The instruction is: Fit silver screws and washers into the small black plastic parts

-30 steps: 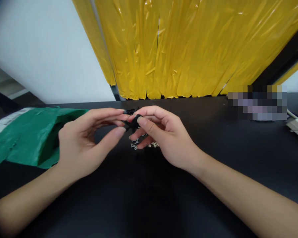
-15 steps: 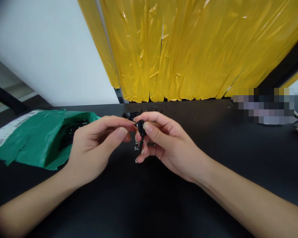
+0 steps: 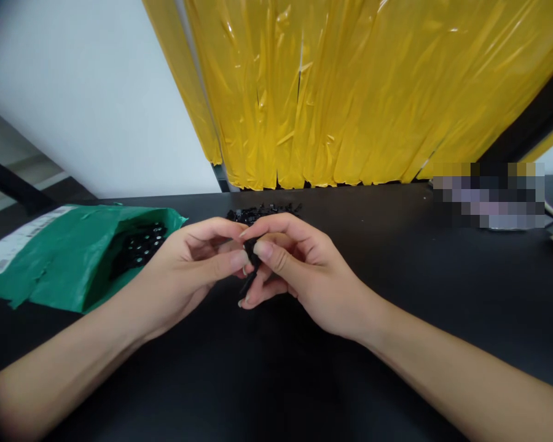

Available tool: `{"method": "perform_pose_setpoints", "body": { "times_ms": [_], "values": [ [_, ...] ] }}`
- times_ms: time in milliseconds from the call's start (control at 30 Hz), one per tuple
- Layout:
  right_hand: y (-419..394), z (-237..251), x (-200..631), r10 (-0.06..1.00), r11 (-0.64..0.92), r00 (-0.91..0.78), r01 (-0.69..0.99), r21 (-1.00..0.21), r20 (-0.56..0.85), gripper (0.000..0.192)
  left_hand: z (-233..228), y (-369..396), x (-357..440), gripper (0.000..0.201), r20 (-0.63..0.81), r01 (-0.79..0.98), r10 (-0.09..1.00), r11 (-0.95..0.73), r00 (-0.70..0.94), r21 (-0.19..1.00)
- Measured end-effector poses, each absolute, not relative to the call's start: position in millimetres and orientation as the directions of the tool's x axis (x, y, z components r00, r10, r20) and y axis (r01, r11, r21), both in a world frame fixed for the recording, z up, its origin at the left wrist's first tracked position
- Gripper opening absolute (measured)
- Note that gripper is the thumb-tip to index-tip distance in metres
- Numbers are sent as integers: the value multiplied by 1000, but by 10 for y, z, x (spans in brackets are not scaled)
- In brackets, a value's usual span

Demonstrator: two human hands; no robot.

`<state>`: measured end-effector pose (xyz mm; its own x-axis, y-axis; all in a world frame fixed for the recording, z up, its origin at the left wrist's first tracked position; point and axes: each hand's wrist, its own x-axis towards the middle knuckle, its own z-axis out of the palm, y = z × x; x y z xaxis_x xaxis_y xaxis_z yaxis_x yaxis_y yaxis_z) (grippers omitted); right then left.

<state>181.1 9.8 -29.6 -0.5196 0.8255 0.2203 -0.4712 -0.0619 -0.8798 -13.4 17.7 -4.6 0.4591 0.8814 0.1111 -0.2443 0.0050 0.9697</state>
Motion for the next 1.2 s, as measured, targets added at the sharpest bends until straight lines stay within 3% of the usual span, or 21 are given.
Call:
{"method": "perform_pose_setpoints", "body": {
  "times_ms": [67, 167, 233, 300, 433, 600, 700, 833, 1200],
  "values": [
    [98, -299, 1811, 827, -62, -514, -487, -871, 228, 10, -33, 170, -130, 6, 122, -217, 892, -28, 434, 976],
    [96, -304, 1813, 822, -71, -520, -497, -865, 231, 9, 8, 139, -99, 20, 213, -123, 902, -179, 376, 976],
    [92, -302, 1819, 810, -88, -542, -489, -868, 224, 9, 22, 122, -86, 17, 244, -98, 900, -224, 361, 970],
    [89, -294, 1826, 796, -107, -566, -482, -870, 215, 8, 14, 120, -90, 8, 224, -126, 898, -190, 378, 974],
    [88, -269, 1831, 798, -119, -567, -478, -870, 202, 5, -16, 138, -116, 8, 128, -188, 899, -51, 419, 981],
    [88, -270, 1814, 813, -121, -550, -481, -868, 192, 3, -14, 142, -95, 7, 220, -123, 894, -186, 389, 975],
    [78, -262, 1793, 831, -82, -517, -478, -874, 205, 7, -37, 151, -94, 1, 152, -225, 895, -60, 420, 973],
    [47, -216, 1763, 869, -18, -446, -461, -887, 214, 17, -73, 177, -127, 10, -7, -321, 889, 173, 459, 931],
    [30, -201, 1806, 877, -26, -449, -401, -916, 171, 29, -79, 185, -190, 12, -102, -302, 851, 292, 515, 907]
  ]
}}
